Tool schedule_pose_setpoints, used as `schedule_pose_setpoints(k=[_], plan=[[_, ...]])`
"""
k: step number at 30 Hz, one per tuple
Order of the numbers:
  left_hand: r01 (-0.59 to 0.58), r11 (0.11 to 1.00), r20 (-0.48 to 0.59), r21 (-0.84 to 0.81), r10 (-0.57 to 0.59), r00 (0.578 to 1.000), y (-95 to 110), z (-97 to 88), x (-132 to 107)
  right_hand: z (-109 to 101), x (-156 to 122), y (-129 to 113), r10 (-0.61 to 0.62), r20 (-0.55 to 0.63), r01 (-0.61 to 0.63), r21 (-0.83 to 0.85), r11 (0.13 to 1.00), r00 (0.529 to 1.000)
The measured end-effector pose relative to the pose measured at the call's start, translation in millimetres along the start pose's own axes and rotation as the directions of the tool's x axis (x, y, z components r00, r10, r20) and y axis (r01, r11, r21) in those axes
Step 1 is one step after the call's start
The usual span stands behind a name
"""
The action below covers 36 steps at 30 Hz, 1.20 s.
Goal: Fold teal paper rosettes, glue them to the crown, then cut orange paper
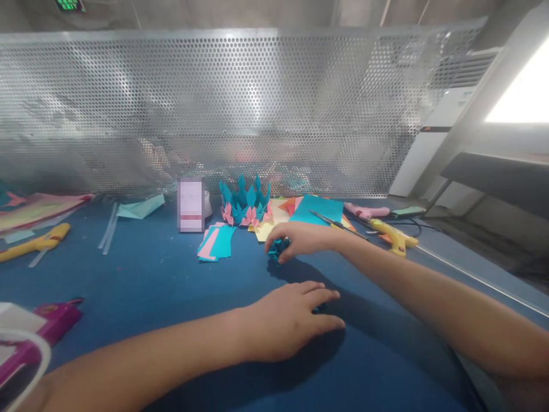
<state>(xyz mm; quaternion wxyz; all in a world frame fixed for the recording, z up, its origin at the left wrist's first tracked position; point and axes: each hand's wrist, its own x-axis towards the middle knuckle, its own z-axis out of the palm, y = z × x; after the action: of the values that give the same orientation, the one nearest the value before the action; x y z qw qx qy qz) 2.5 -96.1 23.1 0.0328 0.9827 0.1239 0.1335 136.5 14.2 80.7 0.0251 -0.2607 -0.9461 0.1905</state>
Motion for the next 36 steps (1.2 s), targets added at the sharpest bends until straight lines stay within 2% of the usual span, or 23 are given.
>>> schedule_pose_setpoints(k=[2, 5, 9, 13, 14, 16, 20, 23, 26, 29, 31, 36], plan=[[0.037, 0.999, -0.001, -0.014, -0.038, 0.999, -5.2, 2.8, -1.7, -2.0, 20.3, -0.8, -0.033, -0.028, 0.032, -0.032, 0.999, 0.999], [0.099, 0.995, -0.043, -0.006, -0.099, 0.994, -12.8, -3.1, -4.5, -2.7, 51.5, -2.1, -0.088, -0.059, 0.084, -0.074, 0.994, 0.994], [0.22, 0.957, -0.034, 0.188, -0.218, 0.975, -26.9, -18.9, -7.7, 2.4, 79.7, -5.5, -0.153, -0.063, 0.146, -0.11, 0.983, 0.986], [0.435, 0.827, -0.039, 0.355, -0.452, 0.891, -50.3, -27.8, -15.1, 3.2, 82.9, -7.6, -0.122, -0.088, 0.11, -0.126, 0.986, 0.989], [0.476, 0.796, -0.061, 0.373, -0.491, 0.869, -56.8, -28.4, -18.0, 0.6, 79.0, -6.0, -0.101, -0.108, 0.086, -0.13, 0.988, 0.989], [0.5, 0.777, -0.075, 0.382, -0.513, 0.855, -69.4, -28.8, -24.6, -8.2, 64.7, 1.2, -0.035, -0.163, 0.012, -0.141, 0.99, 0.986], [0.557, 0.722, -0.143, 0.41, -0.552, 0.821, -90.3, -29.7, -38.1, -30.0, 13.8, 30.4, 0.194, -0.246, -0.244, -0.192, 0.951, 0.95], [0.593, 0.688, -0.182, 0.418, -0.576, 0.797, -99.6, -30.1, -44.6, -35.0, -31.4, 57.7, 0.406, -0.333, -0.498, -0.262, 0.827, 0.851], [0.607, 0.682, -0.218, 0.407, -0.573, 0.79, -100.7, -28.7, -45.0, -24.4, -67.8, 80.3, 0.563, -0.397, -0.684, -0.312, 0.659, 0.724], [0.598, 0.7, -0.247, 0.39, -0.546, 0.8, -94.9, -25.6, -40.1, -6.7, -89.5, 94.6, 0.634, -0.421, -0.761, -0.34, 0.552, 0.649], [0.578, 0.719, -0.253, 0.386, -0.52, 0.816, -90.0, -23.1, -36.1, 3.2, -96.9, 99.7, 0.66, -0.432, -0.789, -0.34, 0.511, 0.614], [0.502, 0.769, -0.211, 0.396, -0.456, 0.865, -86.1, -16.4, -31.5, 12.3, -107.9, 101.1, 0.626, -0.479, -0.788, -0.341, 0.513, 0.615]])
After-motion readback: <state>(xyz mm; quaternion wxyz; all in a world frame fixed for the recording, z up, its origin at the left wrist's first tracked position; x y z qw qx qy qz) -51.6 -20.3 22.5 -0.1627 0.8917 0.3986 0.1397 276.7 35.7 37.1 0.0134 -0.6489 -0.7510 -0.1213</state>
